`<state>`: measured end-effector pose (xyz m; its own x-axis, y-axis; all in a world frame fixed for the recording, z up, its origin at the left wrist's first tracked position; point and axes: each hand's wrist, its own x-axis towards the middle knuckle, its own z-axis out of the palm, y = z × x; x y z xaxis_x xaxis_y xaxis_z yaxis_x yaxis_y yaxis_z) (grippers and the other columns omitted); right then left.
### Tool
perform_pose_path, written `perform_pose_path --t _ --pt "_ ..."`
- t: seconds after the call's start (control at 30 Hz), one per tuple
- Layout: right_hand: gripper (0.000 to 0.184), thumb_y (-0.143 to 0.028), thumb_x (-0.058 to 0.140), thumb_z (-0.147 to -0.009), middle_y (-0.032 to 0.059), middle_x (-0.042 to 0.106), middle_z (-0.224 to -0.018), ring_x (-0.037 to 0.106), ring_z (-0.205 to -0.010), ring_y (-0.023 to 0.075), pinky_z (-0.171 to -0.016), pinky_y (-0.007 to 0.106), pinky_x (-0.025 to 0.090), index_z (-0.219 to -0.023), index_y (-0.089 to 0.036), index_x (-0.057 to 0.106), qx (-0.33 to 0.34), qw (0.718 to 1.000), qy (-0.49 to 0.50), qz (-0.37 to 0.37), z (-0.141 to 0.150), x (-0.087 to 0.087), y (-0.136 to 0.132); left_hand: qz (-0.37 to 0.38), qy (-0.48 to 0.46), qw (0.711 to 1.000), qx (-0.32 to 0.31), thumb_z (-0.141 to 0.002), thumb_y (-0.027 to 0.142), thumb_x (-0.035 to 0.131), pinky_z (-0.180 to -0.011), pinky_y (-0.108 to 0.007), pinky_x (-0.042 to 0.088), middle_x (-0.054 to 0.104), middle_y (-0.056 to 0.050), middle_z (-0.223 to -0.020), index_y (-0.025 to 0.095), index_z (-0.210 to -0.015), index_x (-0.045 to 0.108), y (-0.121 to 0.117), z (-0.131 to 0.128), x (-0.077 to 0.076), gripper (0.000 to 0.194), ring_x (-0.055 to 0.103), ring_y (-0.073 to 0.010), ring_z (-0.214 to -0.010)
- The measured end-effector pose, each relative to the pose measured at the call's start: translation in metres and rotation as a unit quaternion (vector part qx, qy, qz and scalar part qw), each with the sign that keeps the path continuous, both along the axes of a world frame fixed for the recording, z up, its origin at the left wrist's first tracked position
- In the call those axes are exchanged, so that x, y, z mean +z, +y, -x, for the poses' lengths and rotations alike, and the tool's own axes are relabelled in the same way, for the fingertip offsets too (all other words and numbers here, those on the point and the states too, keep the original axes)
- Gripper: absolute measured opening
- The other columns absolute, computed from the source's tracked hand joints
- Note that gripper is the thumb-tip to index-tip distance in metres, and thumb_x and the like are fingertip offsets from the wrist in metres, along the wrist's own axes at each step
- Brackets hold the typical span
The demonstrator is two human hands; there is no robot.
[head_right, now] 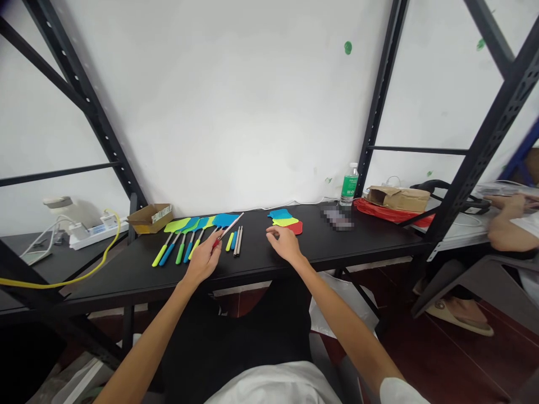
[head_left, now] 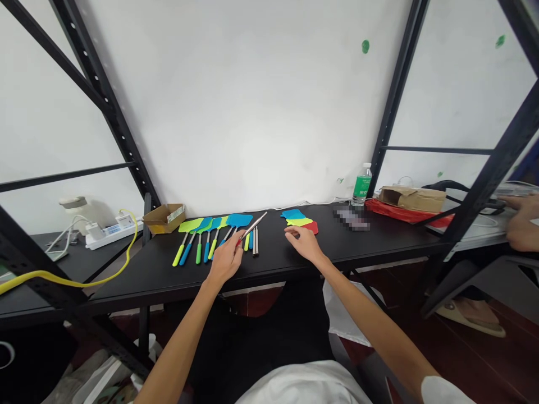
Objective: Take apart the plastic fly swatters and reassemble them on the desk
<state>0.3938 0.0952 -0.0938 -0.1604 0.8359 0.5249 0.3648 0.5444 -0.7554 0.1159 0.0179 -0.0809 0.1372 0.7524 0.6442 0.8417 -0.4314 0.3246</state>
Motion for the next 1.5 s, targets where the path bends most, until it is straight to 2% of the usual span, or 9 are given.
perform_pose_path --t 0.1,0.23,0.37,0.53,0.77,1.0,1.17,1.33,1.5 --pt "0.037 -0.035 0.065 -0.087 0.0128 0.067 -0.125 0.056 -0.121 0.0331 -0.1 0.046 0.043 -0.121 -0.021 0.069 -0.104 0.975 -0.194 -0.042 -0.018 0.003 0.002 -0.006 0.035 0.999 0.005 -0.095 0.021 0.04 -0.071 -0.028 0.044 0.07 -0.002 -0.1 0.026 -0.136 0.052 -0.002 -0.003 0.001 0.042 0.065 -0.0185 -0.079" --pt "0.038 -0.044 0.056 -0.093 0.0134 0.071 -0.117 0.063 -0.11 0.0328 -0.092 0.042 0.045 -0.119 -0.02 0.069 -0.133 0.924 -0.357 0.017 -0.036 0.016 -0.005 -0.024 0.069 0.997 0.013 -0.099 0.03 0.041 -0.069 -0.026 0.043 0.07 -0.003 -0.109 0.026 -0.127 0.058 -0.003 -0.007 0.001 0.033 0.065 -0.0171 -0.083" --pt "0.041 -0.047 0.052 -0.094 0.0092 0.072 -0.115 0.065 -0.106 0.0281 -0.086 0.034 0.047 -0.124 -0.024 0.068 -0.126 0.93 -0.343 0.037 -0.051 0.027 -0.009 -0.032 0.097 0.994 0.025 -0.101 0.046 0.042 -0.065 -0.026 0.041 0.069 -0.003 -0.099 0.025 -0.111 0.064 -0.001 -0.007 0.0 0.032 0.065 -0.0176 -0.083" --pt "0.074 -0.066 0.067 -0.078 0.015 0.062 -0.134 0.054 -0.124 0.0368 -0.092 0.039 0.046 -0.136 -0.021 0.061 -0.08 0.907 -0.403 0.088 -0.065 0.027 0.002 -0.038 0.115 0.992 0.032 -0.102 0.05 0.039 -0.064 -0.026 0.039 0.067 -0.003 -0.09 0.024 -0.099 0.066 0.001 -0.007 -0.001 0.038 0.064 -0.0172 -0.081" --pt "0.045 -0.045 0.057 -0.093 0.0144 0.066 -0.127 0.061 -0.116 0.0294 -0.088 0.035 0.047 -0.129 -0.019 0.063 -0.157 0.919 -0.347 0.103 -0.041 0.02 0.016 -0.032 0.098 0.994 0.026 -0.104 0.041 0.036 -0.067 -0.027 0.041 0.073 -0.004 -0.107 0.025 -0.12 0.063 0.002 -0.006 -0.004 0.036 0.068 -0.0184 -0.089" --pt "0.082 -0.078 0.062 -0.073 0.0222 0.061 -0.125 0.056 -0.12 0.0397 -0.088 0.043 0.046 -0.125 -0.015 0.059 -0.165 0.892 -0.398 0.136 -0.042 0.033 -0.003 -0.003 0.121 0.991 0.056 -0.102 0.038 0.036 -0.059 -0.029 0.033 0.073 -0.002 -0.088 0.025 -0.112 0.06 -0.002 -0.01 0.0 0.029 0.066 -0.0194 -0.074" --pt "0.071 -0.075 0.068 -0.07 0.0187 0.066 -0.118 0.063 -0.106 0.036 -0.08 0.04 0.047 -0.11 -0.016 0.061 -0.134 0.88 -0.412 0.196 -0.046 0.04 -0.004 0.02 0.124 0.989 0.078 -0.101 0.036 0.036 -0.056 -0.029 0.029 0.065 0.0 -0.07 0.024 -0.105 0.057 -0.004 -0.012 0.003 0.025 0.062 -0.02 -0.065" --pt "0.055 -0.066 0.069 -0.074 0.0142 0.069 -0.112 0.065 -0.101 0.0327 -0.074 0.036 0.046 -0.1 -0.019 0.065 -0.12 0.887 -0.396 0.204 -0.047 0.037 0.006 0.016 0.123 0.991 0.057 -0.102 0.047 0.036 -0.061 -0.028 0.034 0.071 -0.001 -0.085 0.027 -0.116 0.059 -0.002 -0.011 0.002 0.034 0.066 -0.0198 -0.075" --pt "0.053 -0.067 0.064 -0.079 0.0164 0.066 -0.119 0.061 -0.111 0.0345 -0.078 0.035 0.046 -0.1 -0.018 0.066 -0.123 0.9 -0.388 0.157 -0.044 0.034 0.006 0.002 0.137 0.989 0.046 -0.104 0.047 0.033 -0.061 -0.028 0.035 0.072 -0.001 -0.097 0.026 -0.105 0.063 0.001 -0.009 -0.003 0.037 0.066 -0.0182 -0.083"
